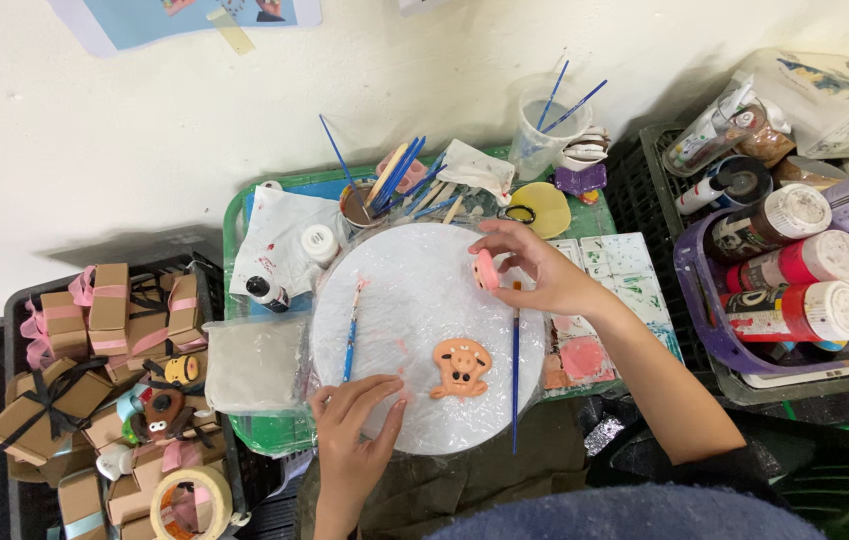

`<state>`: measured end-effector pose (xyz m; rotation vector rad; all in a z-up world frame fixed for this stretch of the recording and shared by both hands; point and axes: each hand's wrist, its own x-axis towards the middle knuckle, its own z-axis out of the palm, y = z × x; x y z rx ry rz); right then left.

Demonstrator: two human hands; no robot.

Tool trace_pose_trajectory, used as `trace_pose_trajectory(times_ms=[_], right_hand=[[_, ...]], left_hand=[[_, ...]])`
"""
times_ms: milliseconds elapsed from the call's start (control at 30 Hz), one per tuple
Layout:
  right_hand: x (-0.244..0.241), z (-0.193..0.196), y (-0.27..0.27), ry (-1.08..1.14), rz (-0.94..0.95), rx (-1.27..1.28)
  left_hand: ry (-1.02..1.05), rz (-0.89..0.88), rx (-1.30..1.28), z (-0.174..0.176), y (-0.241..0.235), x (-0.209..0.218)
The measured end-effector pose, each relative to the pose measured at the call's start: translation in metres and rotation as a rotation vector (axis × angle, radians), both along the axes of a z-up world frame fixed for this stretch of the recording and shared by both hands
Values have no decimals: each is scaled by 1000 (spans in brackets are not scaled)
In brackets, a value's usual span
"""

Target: The person paints a small ceramic figure with a brush on a turntable, wipes it with a cloth, and handles other small figures in an art studio workspace.

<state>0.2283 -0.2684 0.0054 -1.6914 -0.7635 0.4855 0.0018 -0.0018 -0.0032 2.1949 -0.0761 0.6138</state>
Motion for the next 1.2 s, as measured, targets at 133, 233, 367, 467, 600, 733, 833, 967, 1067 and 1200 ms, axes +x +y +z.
trace_pose_trajectory(times_ms=[133, 233, 367, 467, 600, 733, 833, 967, 1067, 1200], right_hand=[[-8, 15, 11, -134, -31, -233], [-14, 22, 20, -243, -49, -414], [-17, 22, 34, -496, 16, -444], [-23, 23, 48, -559, 16, -540], [-33, 34, 51, -675, 33, -561], [-34, 45, 38, -546, 32, -492], [-35, 52, 17, -505, -64, -438], [-59, 47, -4, -460, -281, -266], [-78, 38, -11, -469, -400, -176], [-77, 30, -17, -507, -449, -116]], left_hand=[[1, 2, 7, -1, -1, -1], [6, 3, 17, -1, -1, -1], [1, -3, 24, -1, -1, 1], [11, -4, 29, -1, -2, 0], [43, 6, 32, 0, 1, -2], [25, 12, 45, 1, 4, -5], [39, 21, 58, 1, 9, -7], [34, 82, 89, -1, 17, -11], [42, 187, 122, -3, 31, -15], [41, 306, 125, 0, 49, -25]])
